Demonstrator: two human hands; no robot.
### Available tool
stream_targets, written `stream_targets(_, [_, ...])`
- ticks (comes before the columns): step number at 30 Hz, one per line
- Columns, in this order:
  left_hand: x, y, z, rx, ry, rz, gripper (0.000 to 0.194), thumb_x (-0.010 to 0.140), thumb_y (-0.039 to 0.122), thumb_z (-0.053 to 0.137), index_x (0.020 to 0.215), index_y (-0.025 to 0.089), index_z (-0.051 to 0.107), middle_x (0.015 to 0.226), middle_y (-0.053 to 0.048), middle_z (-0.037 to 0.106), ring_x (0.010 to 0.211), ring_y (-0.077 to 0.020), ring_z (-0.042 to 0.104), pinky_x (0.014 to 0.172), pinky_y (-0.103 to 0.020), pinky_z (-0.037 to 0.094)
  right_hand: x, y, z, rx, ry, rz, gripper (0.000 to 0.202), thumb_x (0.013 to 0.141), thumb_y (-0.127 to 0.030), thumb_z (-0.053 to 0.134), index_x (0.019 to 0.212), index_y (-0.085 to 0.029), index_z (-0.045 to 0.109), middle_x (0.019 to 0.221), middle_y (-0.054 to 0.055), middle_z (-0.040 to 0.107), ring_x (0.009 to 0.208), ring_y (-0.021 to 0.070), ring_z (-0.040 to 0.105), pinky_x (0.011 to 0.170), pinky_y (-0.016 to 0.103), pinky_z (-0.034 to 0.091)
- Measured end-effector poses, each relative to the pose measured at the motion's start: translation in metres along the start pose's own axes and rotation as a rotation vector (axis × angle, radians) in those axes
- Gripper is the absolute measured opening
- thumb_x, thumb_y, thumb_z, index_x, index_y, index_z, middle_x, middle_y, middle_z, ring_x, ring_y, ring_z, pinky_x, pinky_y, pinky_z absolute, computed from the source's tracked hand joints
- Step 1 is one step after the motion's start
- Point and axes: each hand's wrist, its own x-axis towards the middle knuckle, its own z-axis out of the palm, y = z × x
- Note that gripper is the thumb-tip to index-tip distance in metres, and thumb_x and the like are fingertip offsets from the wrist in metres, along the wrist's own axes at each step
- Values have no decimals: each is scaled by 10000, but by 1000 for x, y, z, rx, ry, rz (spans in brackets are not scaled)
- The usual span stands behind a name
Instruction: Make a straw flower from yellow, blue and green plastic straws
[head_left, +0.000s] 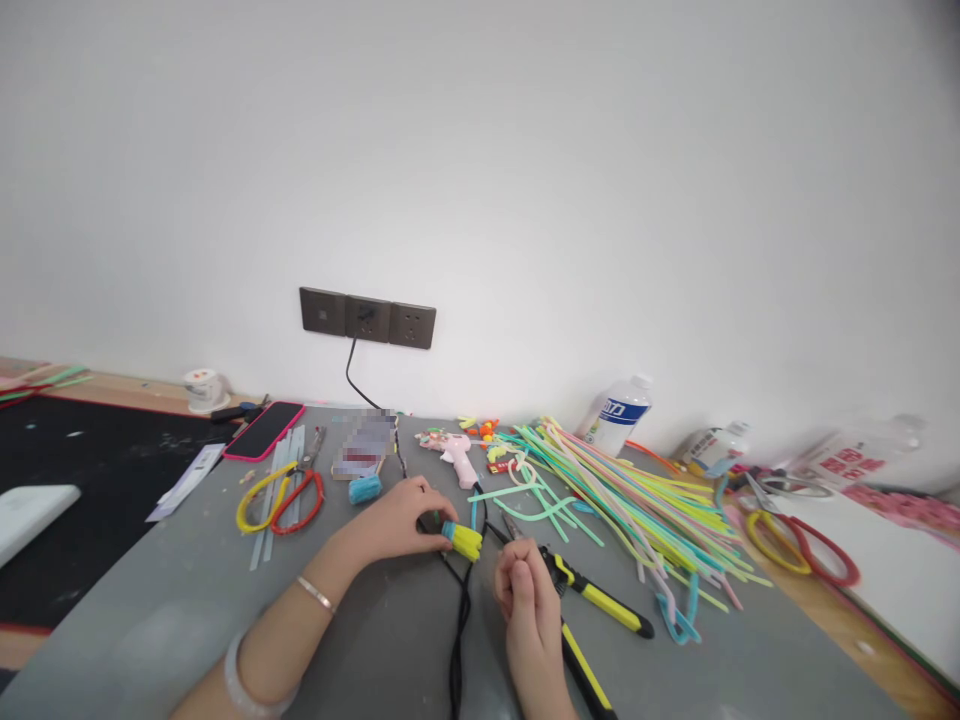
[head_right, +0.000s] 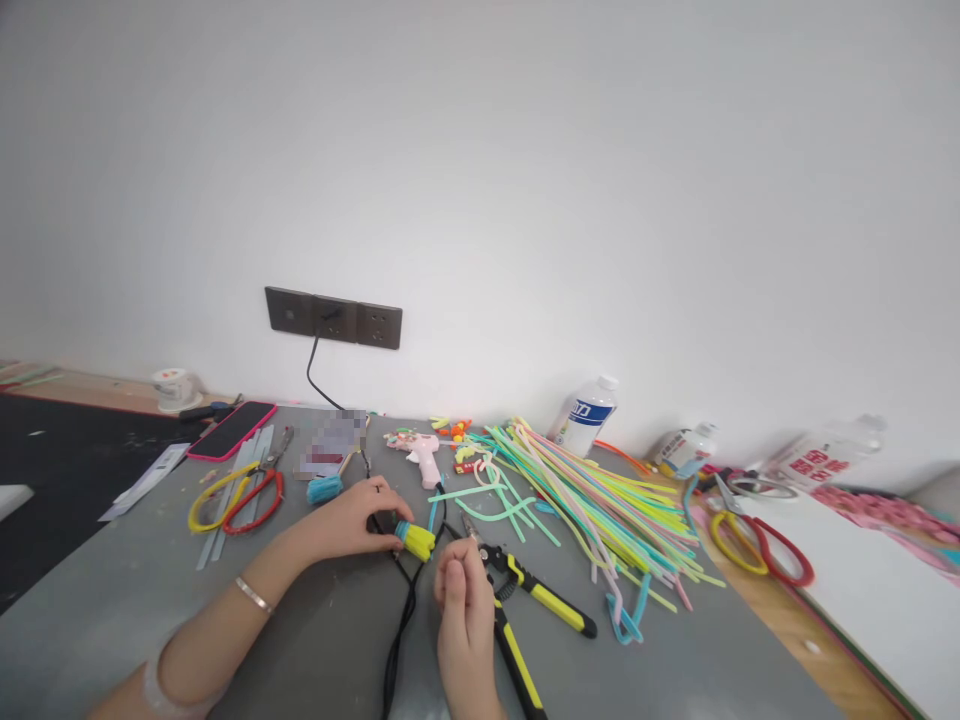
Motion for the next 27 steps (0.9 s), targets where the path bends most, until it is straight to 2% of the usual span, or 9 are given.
stream_targets(3, [0,1,0,12,-1,-3,314,736,329,771,1028,246,692,988,-36,692,957,-223,555,839,-316,440,-2,-3,-2,1,-65,13,336,997,-415,331,747,-221,443,582,-64,311,476,118,317,447,226,261])
stream_targets(7, [2,4,2,33,17,-10,307,788,387,721,1052,238,673,1010,-50,683,994,-230,556,866,-331,435,-2,-11,-14,-136,-145,-88,359,993,-405,346,716,-209,466,589,-45,361,499,124,371,489,245,270])
stream_targets(10, [3,4,5,51,32,-9,238,875,397,613,1041,237,674,983,-52,683,981,-225,561,841,-322,437,1,-20,-26,-188,-98,-133,381,997,-394,335,692,-209,468,568,-47,347,471,122,357,473,252,244])
stream_targets(14, [4,4,7,41,57,4,242,926,403,530,1016,235,680,959,-49,692,956,-216,569,830,-314,435,4,-28,-34,-191,-18,-124,414,1008,-397,294,673,-213,453,560,-44,348,467,124,361,474,256,248])
stream_targets(20, [3,4,7,39,51,-1,260,916,424,540,1022,231,677,949,-50,696,958,-221,568,822,-317,437,9,-41,-46,-312,-97,-237,372,996,-362,330,703,-206,496,564,-35,415,460,120,388,475,245,285])
stream_targets(24, [4,2,8,51,33,-17,239,887,401,596,1023,223,679,977,-52,698,966,-224,564,831,-325,433,39,-50,-80,-424,-88,-140,303,986,-368,338,822,-210,538,541,-48,424,454,133,415,470,240,323])
stream_targets(27, [6,-1,9,58,18,10,197,897,359,592,1000,223,689,974,-44,710,959,-219,556,838,-325,427,74,-34,-123,-589,12,-65,263,952,-366,334,959,-213,548,659,6,562,588,178,554,578,273,434])
